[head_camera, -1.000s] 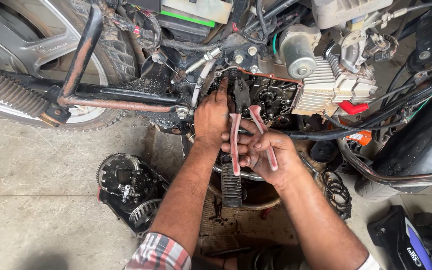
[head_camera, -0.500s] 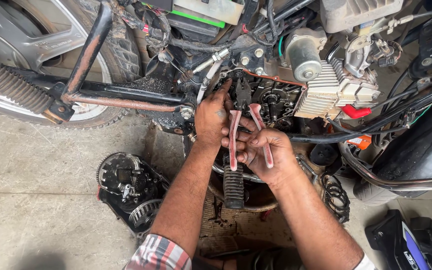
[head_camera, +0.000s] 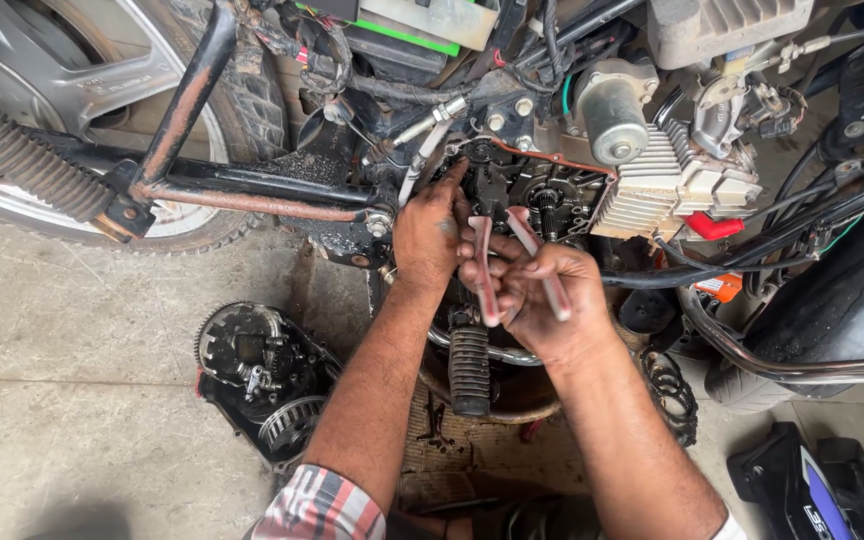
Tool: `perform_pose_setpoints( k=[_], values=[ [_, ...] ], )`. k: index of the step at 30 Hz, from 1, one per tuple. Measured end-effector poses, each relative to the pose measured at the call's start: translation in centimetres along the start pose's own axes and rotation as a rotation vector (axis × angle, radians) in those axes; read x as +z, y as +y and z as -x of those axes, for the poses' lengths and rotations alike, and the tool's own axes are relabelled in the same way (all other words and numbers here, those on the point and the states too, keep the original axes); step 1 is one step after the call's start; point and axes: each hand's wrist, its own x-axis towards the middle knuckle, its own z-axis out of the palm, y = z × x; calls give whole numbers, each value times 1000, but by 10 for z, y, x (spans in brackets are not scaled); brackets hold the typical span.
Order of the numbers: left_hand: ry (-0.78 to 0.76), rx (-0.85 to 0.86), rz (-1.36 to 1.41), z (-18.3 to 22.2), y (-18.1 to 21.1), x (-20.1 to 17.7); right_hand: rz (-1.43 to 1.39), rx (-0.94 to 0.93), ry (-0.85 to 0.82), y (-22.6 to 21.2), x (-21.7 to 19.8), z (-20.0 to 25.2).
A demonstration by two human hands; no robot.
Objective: The person sits on the floor beside a motorcycle with its engine casing removed and works on the exposed engine internals. They use pliers to grip and turn parts inside the engine, use a screwdriver on engine components, and handle small parts and fasteners placed on the cardboard below.
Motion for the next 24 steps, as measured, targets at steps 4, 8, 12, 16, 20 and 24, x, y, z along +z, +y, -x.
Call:
perform_pose_setpoints(
  k=[4, 8, 12, 16, 20, 24],
  values=[
    [-39, -28, -39, -2, -4, 6, 54, -31, 74, 0, -2, 1],
    [-6, 15, -33, 0, 3, -2, 37, -37, -4, -3, -8, 0],
    [-30, -30, -9, 0, 5, 0, 58, -32, 11, -6, 3, 1],
    [-41, -10, -69, -1, -2, 2, 59, -33, 36, -7, 7, -3],
    [-24, 33, -95, 0, -2, 3, -49, -51, 35, -8, 11, -4],
    [-54, 3, -97, 0, 0, 0, -128, -66, 97, -13, 28, -5]
  ],
)
